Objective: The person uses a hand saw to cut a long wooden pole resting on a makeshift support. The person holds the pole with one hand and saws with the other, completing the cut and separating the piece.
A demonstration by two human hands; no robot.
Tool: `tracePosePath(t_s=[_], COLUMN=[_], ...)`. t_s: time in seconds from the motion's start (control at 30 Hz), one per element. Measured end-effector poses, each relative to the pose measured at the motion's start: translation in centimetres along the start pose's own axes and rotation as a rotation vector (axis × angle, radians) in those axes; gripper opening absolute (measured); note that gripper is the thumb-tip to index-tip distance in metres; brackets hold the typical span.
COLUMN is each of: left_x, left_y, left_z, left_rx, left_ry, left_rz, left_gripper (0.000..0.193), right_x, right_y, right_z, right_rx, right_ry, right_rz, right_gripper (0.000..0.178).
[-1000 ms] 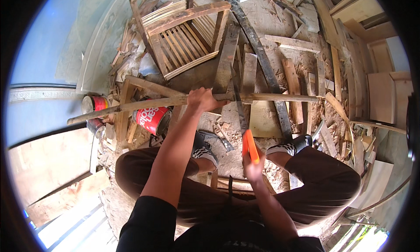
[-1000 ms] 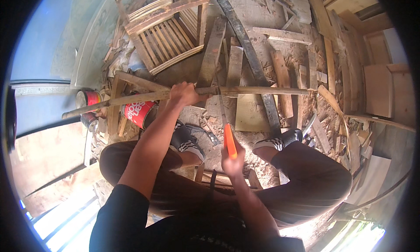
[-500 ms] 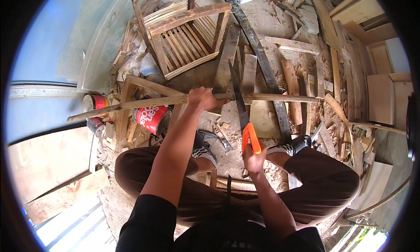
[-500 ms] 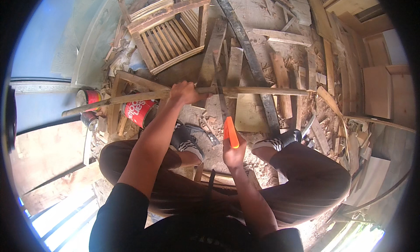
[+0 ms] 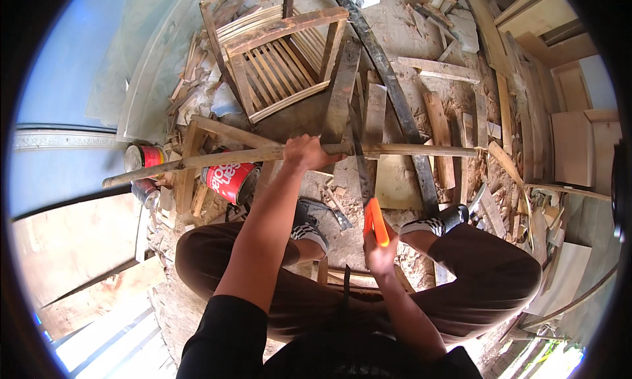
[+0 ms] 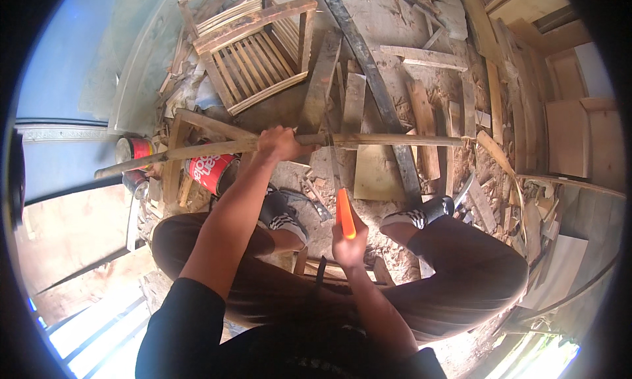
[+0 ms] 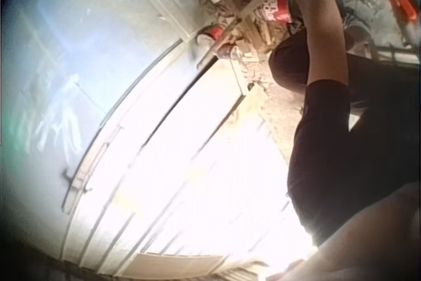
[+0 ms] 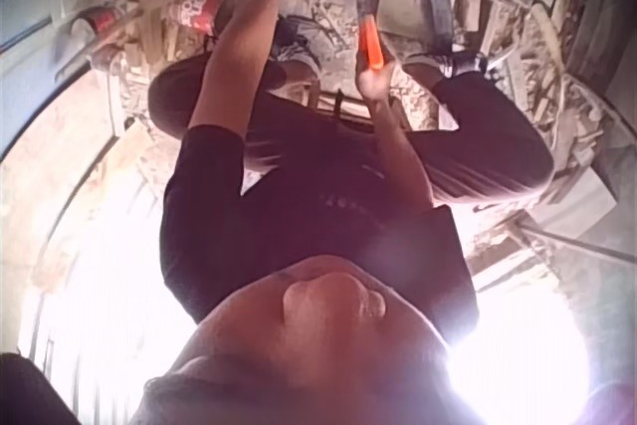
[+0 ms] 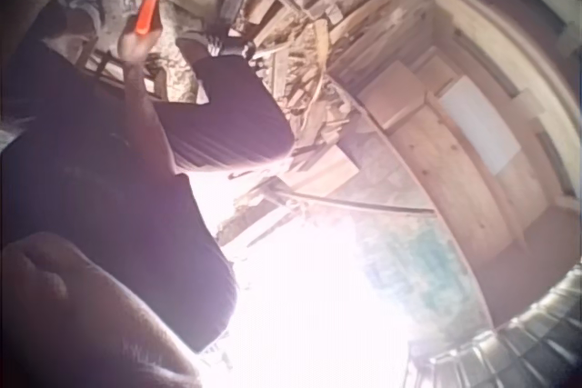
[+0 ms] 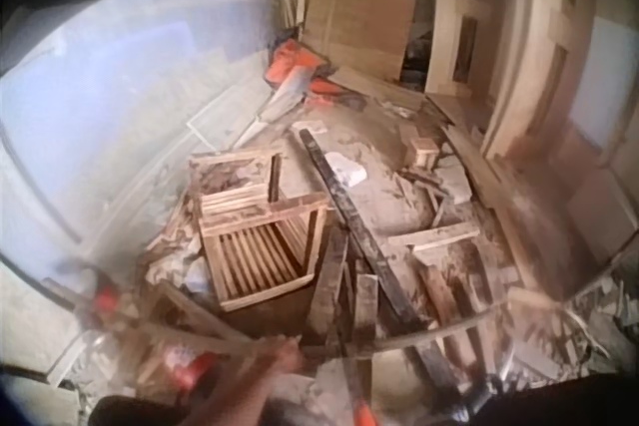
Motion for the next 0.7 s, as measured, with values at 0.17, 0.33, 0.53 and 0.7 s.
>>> tracePosePath(t_s=[0.17,0.33,0.53,0.7], left_x=[-0.3,-1.0,0.0,-1.0], left_y=[1.3,1.3,0.4,1.1], left_z=[0.5,0.1,0.2,0.1], left_rx=[0.024,0.015,0.033,0.025], left_ry=[0.099,0.089,0.051,0.086], left_rz=[0.028,-0.023,0.054,-0.001], left_gripper=[0.112,0.112,0.113,0.115], right_x=[6.2,1.5,2.6,5.3], right_y=[-8.5,-2.9,-5.8,-8.0], right_z=[1.8,-0.9,-1.1,0.9], right_rx=[0.023,0.01,-0.053,-0.105], right_ry=[-0.025,-0.016,0.001,0.083], right_rz=[0.004,-0.057,-0.036,-0.058], right_gripper=[0.04,0.041,0.043,0.037])
Point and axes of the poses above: each hand's wrist, its own y-axis towards the middle knuckle, its own x-axis out of the back of the hand, z = x × y, the point moved 1 cm from there along y, towards the middle knuckle, and after that the axes turned 11 degrees about -z, right-handed, at the moved point
